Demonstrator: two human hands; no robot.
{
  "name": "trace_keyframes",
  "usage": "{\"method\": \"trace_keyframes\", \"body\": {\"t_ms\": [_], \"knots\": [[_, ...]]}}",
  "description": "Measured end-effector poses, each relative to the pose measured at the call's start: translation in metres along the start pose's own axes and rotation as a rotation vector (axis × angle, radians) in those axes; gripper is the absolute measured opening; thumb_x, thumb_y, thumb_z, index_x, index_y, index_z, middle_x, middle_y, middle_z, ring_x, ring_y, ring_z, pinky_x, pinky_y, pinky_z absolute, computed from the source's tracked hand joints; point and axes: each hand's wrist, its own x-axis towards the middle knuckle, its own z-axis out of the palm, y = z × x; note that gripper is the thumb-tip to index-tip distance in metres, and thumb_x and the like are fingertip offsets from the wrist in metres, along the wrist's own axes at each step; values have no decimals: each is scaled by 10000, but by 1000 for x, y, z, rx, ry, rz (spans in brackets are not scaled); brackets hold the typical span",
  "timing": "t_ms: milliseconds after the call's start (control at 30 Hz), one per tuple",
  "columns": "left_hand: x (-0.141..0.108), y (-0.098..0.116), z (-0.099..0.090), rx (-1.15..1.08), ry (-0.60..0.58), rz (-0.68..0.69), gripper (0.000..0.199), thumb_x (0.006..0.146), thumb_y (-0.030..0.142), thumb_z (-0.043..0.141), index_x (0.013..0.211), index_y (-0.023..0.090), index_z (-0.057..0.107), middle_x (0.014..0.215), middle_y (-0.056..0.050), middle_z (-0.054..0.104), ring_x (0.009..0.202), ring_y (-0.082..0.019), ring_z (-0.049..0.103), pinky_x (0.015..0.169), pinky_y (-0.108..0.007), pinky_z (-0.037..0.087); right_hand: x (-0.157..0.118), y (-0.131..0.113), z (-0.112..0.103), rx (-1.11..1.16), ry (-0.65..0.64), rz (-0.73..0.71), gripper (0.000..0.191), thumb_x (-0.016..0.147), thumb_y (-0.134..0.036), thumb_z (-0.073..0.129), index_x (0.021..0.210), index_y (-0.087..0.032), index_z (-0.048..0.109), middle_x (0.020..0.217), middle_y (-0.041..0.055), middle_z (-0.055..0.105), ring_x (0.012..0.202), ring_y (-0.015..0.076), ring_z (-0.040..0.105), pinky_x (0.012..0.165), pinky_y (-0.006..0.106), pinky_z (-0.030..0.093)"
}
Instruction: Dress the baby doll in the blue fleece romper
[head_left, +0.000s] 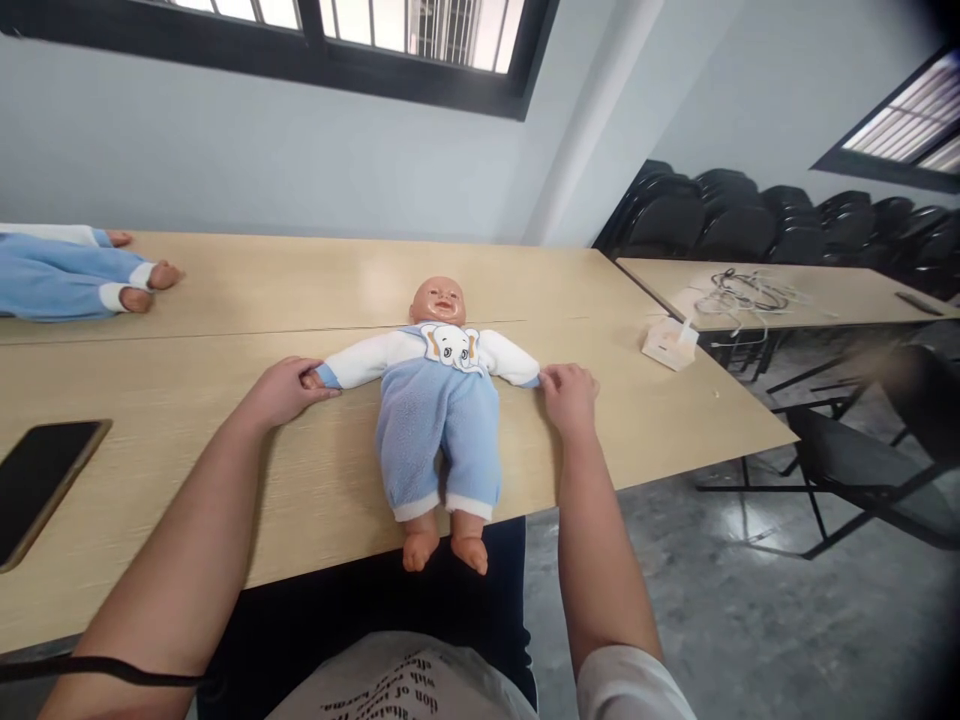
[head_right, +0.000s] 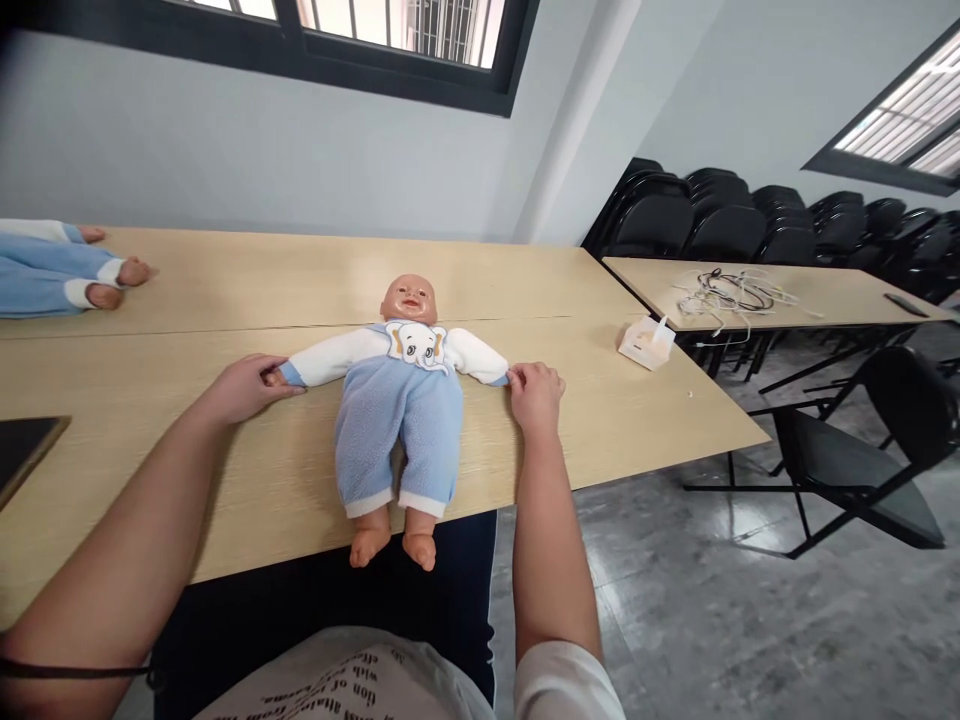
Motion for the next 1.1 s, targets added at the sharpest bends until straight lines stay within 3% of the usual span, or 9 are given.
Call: {"method": "trace_keyframes", "body": {"t_ms": [133, 233, 300, 400, 533, 700, 767, 867, 1100], "knots": [[0, -1, 0, -39, -26, 4, 559, 739, 634, 716, 1118, 223, 731, 1054, -93, 756, 933, -305, 663, 779, -364, 508, -5, -8, -1, 73, 115, 145, 341, 979, -395, 453, 935, -178, 712, 982, 144, 704, 928, 287, 576, 857, 400, 406], [-2, 10, 0, -41, 77, 35, 664, 761, 619, 719, 1262, 186, 663, 1197, -134, 717, 1053, -334, 652, 918, -420, 507, -13, -19, -2, 113, -16, 307, 494, 1024, -453, 365, 858, -189, 747, 854, 145, 729, 788, 272, 611, 735, 366, 410], [-5, 32, 0, -3, 243, 64, 628, 832, 583, 670, 1306, 174, 626, 1252, -155, 683, 1132, -354, 623, 1019, -479, 464, -17, -26, -1, 113, -121, 366, 534, 1019, -530, 392, 856, -193, 772, 846, 157, 745, 777, 279, 639, 707, 358, 408], [-10, 91, 1, 12, 399, 235, 407, 939, 471, 576, 1238, 202, 639, 1159, -115, 700, 1095, -319, 622, 1037, -479, 449, -19, -34, 2, 127, -177, 427, 481, 975, -569, 495, 861, -200, 781, 877, 161, 764, 810, 294, 672, 707, 352, 429], [1, 191, 12, -6, 277, 626, 241, 993, 365, 531, 1136, 219, 659, 1110, -82, 712, 1078, -276, 626, 1024, -438, 447, -15, -34, 6, 153, -163, 487, 391, 930, -549, 574, 972, -217, 777, 937, 140, 776, 831, 290, 694, 717, 348, 462], [69, 269, 53, 152, 31, 772, 303, 956, 278, 592, 1234, 166, 636, 1222, -123, 684, 1178, -295, 594, 1012, -426, 429, -10, -34, 9, 210, -169, 526, 383, 904, -547, 598, 1071, -242, 758, 977, 117, 772, 885, 291, 699, 752, 360, 486], [99, 282, 73, 290, -117, 725, 480, 896, 279, 688, 1347, 162, 571, 1364, -136, 633, 1298, -299, 539, 1065, -409, 400, -6, -35, 10, 234, -173, 530, 350, 900, -525, 599, 1047, -251, 759, 966, 101, 770, 875, 279, 695, 758, 354, 489], [131, 291, 98, 364, -185, 691, 703, 765, 348, 836, 1377, 154, 550, 1373, -162, 638, 1287, -316, 560, 1064, -400, 410, -1, -35, 12, 265, -171, 534, 308, 890, -498, 596, 999, -259, 758, 920, 71, 764, 825, 257, 684, 750, 340, 491], [150, 289, 123, 459, -272, 622, 579, 709, 420, 828, 1200, 162, 664, 1240, -176, 696, 1152, -335, 642, 984, -405, 471, 2, -24, 16, 377, -124, 519, 268, 890, -457, 546, 935, -252, 713, 890, 50, 744, 818, 258, 671, 757, 349, 496]]}}
